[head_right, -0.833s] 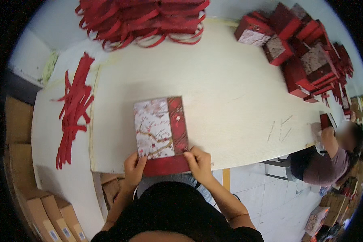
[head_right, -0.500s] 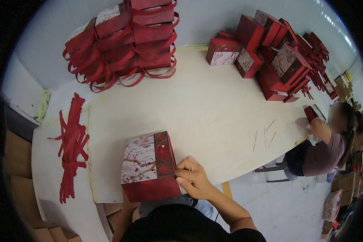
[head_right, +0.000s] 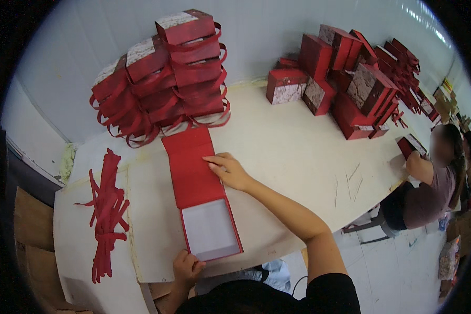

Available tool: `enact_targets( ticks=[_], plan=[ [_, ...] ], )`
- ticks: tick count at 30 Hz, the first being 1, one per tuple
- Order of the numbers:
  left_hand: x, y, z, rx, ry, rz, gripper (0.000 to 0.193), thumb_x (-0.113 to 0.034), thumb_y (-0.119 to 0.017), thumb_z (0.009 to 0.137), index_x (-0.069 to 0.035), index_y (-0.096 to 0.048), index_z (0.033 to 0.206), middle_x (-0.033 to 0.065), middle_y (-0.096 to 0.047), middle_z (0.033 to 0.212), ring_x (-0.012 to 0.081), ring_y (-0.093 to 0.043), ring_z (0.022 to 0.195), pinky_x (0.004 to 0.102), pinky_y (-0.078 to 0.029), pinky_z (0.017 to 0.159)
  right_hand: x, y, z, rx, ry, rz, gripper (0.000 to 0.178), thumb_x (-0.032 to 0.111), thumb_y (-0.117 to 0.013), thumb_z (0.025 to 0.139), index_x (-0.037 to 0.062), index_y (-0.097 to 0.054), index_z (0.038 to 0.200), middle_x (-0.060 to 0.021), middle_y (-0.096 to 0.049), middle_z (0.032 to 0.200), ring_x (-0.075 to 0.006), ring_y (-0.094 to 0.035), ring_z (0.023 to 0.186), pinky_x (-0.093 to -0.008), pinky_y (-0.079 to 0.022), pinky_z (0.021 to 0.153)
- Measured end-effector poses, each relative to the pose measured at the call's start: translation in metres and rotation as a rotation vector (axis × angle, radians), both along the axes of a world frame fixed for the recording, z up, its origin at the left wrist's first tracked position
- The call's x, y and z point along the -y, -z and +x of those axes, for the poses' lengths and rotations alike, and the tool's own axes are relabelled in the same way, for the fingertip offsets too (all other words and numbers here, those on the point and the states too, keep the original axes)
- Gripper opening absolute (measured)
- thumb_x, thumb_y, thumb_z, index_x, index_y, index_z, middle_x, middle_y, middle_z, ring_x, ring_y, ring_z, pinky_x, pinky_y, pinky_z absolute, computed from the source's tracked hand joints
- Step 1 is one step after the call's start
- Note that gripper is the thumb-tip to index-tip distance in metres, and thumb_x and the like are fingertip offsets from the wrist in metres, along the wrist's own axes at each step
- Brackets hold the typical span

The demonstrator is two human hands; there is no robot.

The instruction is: The person assembles cardboard gift boxes by hand, inserting red ribbon straps through pre-cut slots in the box sides and placing the finished boxes into stacks.

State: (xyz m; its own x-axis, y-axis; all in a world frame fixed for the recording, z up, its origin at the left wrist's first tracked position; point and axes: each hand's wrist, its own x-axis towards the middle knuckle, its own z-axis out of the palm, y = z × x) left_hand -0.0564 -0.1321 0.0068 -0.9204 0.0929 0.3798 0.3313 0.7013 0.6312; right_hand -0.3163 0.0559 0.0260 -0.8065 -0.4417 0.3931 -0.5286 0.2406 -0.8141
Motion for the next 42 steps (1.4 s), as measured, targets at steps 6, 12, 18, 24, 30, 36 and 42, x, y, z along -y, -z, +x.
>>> enact_targets(
  ticks=[6, 12, 18, 24, 30, 36, 42],
  plan=[
    [0.004, 0.006, 0.002, -0.142, -0.088, -0.085, 0.038, -0.039, -0.071, 0.069, -0.008, -0.049, 0.061, 0.0065, -0.040, 0.060, 0.0249, -0.045, 0.053, 0.0352, -0.036, 0.045, -0.076, -0.033, -0.127, -0.564, 0.528, 0.180, 0.032, -0.002, -0.059, 0.066, 0.0060, -0.057, 0.096, -0.0138, -0.054, 0.100, -0.0325, -0.052, 0.100, -0.0403, -0.043, 0.086],
    [0.003, 0.006, 0.001, -0.193, -0.184, -0.160, 0.041, -0.041, -0.069, 0.071, -0.008, -0.048, 0.060, 0.0064, -0.041, 0.059, 0.0250, -0.045, 0.054, 0.0349, -0.036, 0.045, -0.155, -0.077, -0.224, -0.496, 0.862, 0.715, 0.056, 0.009, -0.064, 0.067, 0.0098, -0.044, 0.120, -0.0158, -0.051, 0.119, -0.0334, -0.048, 0.112, -0.0448, -0.042, 0.090],
    [0.004, 0.008, 0.001, -0.201, -0.338, -0.129, 0.039, -0.039, -0.073, 0.067, -0.008, -0.050, 0.060, 0.0066, -0.043, 0.061, 0.0253, -0.046, 0.054, 0.0354, -0.036, 0.045, -0.182, -0.066, -0.234, -0.133, 0.774, 1.172, 0.047, 0.011, -0.063, 0.071, 0.0109, -0.045, 0.114, -0.0098, -0.050, 0.120, -0.0260, -0.047, 0.115, -0.0471, -0.043, 0.085],
    [0.004, 0.014, 0.005, -0.130, -0.398, -0.049, 0.037, -0.036, -0.078, 0.062, -0.008, -0.053, 0.063, 0.0067, -0.044, 0.063, 0.0252, -0.047, 0.056, 0.0356, -0.038, 0.047, -0.176, -0.061, -0.219, -0.508, 0.979, 0.944, 0.056, 0.011, -0.065, 0.069, 0.0108, -0.042, 0.119, -0.0068, -0.048, 0.123, -0.0243, -0.045, 0.115, -0.0444, -0.042, 0.086],
    [0.004, 0.009, 0.004, -0.073, -0.450, 0.069, 0.032, -0.029, -0.080, 0.060, -0.008, -0.056, 0.070, 0.0075, -0.048, 0.066, 0.0263, -0.050, 0.059, 0.0352, -0.040, 0.051, -0.187, -0.055, -0.226, -0.570, 0.859, 1.077, 0.040, 0.013, -0.063, 0.071, 0.0099, -0.048, 0.108, -0.0053, -0.053, 0.110, -0.0247, -0.049, 0.105, -0.0415, -0.039, 0.084],
    [0.009, 0.008, -0.003, -0.117, -0.424, 0.130, 0.029, -0.022, -0.079, 0.061, -0.008, -0.058, 0.076, 0.0075, -0.049, 0.069, 0.0251, -0.050, 0.061, 0.0333, -0.039, 0.052, -0.188, -0.056, -0.173, -1.045, 0.517, 1.024, 0.011, 0.015, -0.055, 0.077, 0.0096, -0.053, 0.086, -0.0053, -0.054, 0.085, -0.0238, -0.051, 0.091, -0.0399, -0.038, 0.082],
    [-0.007, -0.009, 0.005, -0.257, -0.547, 0.062, 0.019, -0.008, -0.066, 0.071, -0.003, -0.056, 0.087, 0.0103, -0.048, 0.076, 0.0232, -0.046, 0.068, 0.0328, -0.039, 0.060, -0.128, -0.106, -0.045, -0.717, 0.314, 0.509, 0.025, 0.005, -0.071, 0.069, 0.0050, -0.048, 0.079, -0.0042, -0.052, 0.070, -0.0198, -0.052, 0.066, -0.0334, -0.040, 0.070]
  ],
)
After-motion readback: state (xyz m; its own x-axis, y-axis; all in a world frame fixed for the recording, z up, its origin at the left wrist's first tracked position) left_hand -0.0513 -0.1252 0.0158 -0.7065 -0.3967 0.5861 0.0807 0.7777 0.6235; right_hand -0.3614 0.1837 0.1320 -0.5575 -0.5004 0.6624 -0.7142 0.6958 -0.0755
